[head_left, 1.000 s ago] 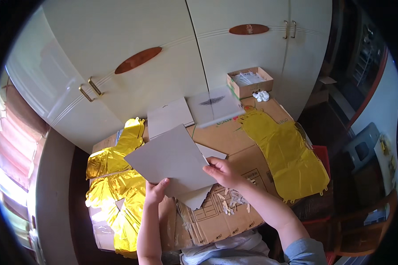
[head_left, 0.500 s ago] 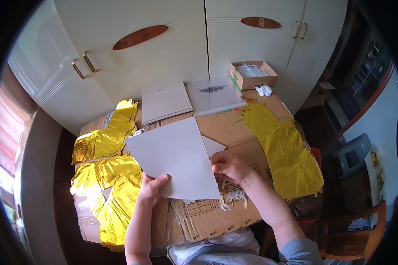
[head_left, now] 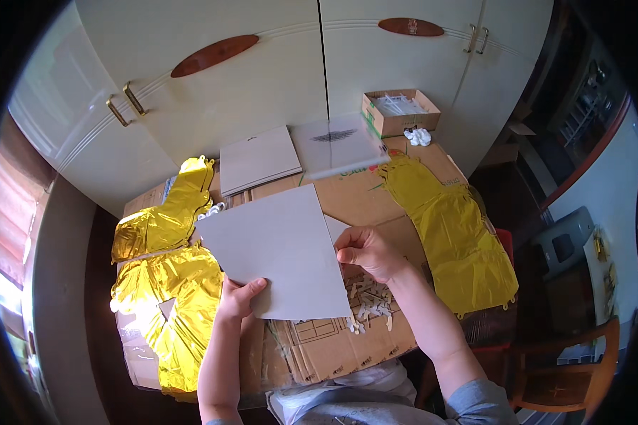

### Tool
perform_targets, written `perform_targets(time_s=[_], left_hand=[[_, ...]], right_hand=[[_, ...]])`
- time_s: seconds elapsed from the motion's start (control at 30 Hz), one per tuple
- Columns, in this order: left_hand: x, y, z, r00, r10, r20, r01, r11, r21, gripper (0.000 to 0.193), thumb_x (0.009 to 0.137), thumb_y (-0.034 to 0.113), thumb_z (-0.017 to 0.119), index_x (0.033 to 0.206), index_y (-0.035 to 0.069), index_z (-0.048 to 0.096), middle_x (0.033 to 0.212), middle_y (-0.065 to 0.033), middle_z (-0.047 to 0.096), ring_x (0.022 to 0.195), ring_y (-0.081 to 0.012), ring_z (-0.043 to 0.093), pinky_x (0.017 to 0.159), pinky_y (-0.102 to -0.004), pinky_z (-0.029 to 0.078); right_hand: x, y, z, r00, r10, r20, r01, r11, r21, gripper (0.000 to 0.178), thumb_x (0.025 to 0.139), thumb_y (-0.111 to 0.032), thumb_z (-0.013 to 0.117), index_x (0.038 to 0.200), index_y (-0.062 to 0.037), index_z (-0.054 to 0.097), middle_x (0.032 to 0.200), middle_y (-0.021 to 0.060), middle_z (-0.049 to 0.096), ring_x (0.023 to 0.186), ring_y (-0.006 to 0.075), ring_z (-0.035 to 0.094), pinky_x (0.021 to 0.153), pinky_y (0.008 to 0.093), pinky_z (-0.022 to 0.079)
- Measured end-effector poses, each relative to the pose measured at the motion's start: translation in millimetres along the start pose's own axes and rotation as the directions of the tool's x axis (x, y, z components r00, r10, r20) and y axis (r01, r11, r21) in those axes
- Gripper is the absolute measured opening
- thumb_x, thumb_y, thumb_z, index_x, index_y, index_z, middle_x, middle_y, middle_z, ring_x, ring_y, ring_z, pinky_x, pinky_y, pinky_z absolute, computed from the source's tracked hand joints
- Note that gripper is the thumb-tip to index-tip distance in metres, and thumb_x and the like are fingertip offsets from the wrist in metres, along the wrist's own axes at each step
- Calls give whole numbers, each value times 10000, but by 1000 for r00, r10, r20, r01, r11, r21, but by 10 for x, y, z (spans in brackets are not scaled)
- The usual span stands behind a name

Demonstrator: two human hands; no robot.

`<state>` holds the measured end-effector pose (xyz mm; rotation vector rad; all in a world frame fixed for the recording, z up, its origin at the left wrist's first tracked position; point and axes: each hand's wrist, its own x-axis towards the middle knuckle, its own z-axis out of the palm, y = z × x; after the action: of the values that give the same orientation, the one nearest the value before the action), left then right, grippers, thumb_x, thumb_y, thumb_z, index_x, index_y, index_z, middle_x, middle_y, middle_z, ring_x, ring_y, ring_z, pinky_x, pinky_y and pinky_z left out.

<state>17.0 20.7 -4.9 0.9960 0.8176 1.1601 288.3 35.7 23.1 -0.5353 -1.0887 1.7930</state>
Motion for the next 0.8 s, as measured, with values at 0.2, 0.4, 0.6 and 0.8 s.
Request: perform_targets(time_s=[0.2, 0.4, 0.6, 0.8], left_hand=[[-21, 21, -4, 1000, -14, -8, 14, 1000, 10, 402, 678, 62, 698, 1036, 4, 526, 936, -79, 595, 855, -179, 570, 768, -320, 459], [-6, 36, -48, 1000, -1, -20, 2, 998, 63, 406, 680, 81, 693, 1039, -6, 524, 929, -88, 596, 846, -183, 579, 749, -322, 474], [-30, 42, 251, 957, 271, -99, -218, 904, 368, 152, 749, 29, 633, 888, -12, 590, 824, -30, 603, 752, -101, 561, 671, -242, 454], [-125, -20, 374, 883, 468, 14, -394, 726, 564, 150, 751, 3, 605, 899, -13, 583, 846, -34, 600, 772, -109, 559, 678, -243, 447]], right_hand=[[-2, 25, 22, 999, 37, 35, -40, 996, 80, 90, 773, -78, 641, 806, -13, 588, 715, 40, 591, 639, 110, 569, 583, 240, 488], [-1, 46, 57, 998, 57, -21, -54, 993, 102, 90, 793, -79, 622, 818, 1, 590, 718, 39, 596, 631, 110, 571, 582, 238, 487], [91, 159, 134, 762, -612, -211, 110, 444, -889, 103, 771, -80, 619, 813, 14, 611, 707, 88, 622, 567, 157, 590, 516, 236, 460], [107, 180, 212, 528, -842, 111, 34, -110, -993, 52, 753, -81, 598, 772, -44, 629, 624, 56, 575, 514, 204, 553, 464, 292, 435]])
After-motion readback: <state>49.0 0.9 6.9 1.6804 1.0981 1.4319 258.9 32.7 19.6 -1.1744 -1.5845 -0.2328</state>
